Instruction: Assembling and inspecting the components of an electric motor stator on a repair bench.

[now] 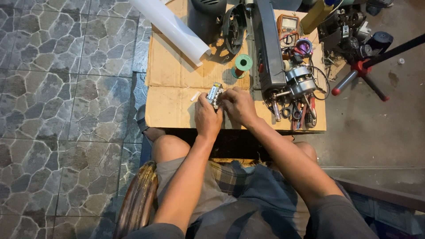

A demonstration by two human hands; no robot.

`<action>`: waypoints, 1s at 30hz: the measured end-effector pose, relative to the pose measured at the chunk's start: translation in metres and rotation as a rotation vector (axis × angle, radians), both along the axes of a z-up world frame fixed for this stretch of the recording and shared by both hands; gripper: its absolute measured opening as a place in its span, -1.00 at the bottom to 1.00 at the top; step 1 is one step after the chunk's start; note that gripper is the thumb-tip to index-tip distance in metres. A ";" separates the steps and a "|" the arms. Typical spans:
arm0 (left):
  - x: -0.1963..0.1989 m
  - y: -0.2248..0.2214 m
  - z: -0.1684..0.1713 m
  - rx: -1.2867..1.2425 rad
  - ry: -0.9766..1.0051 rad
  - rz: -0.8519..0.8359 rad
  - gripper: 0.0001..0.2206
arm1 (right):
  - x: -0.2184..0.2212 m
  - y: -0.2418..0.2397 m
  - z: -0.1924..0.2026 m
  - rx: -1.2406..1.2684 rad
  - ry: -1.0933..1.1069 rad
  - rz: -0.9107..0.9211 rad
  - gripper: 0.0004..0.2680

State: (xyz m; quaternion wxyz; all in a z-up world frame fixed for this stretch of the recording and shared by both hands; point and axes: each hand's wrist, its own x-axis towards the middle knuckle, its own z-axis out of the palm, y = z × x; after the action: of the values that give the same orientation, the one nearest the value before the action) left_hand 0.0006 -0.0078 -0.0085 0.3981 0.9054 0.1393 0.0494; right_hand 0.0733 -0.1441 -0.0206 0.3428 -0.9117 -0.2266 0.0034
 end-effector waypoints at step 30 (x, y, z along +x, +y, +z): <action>0.000 -0.001 0.000 0.023 -0.027 -0.008 -0.43 | -0.011 -0.006 -0.018 0.025 -0.054 -0.062 -0.93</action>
State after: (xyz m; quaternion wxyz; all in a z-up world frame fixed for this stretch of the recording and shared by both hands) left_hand 0.0006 -0.0092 -0.0080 0.3899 0.9096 0.1299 0.0616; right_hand 0.0626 -0.1498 -0.0384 0.3479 -0.9136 -0.2076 -0.0346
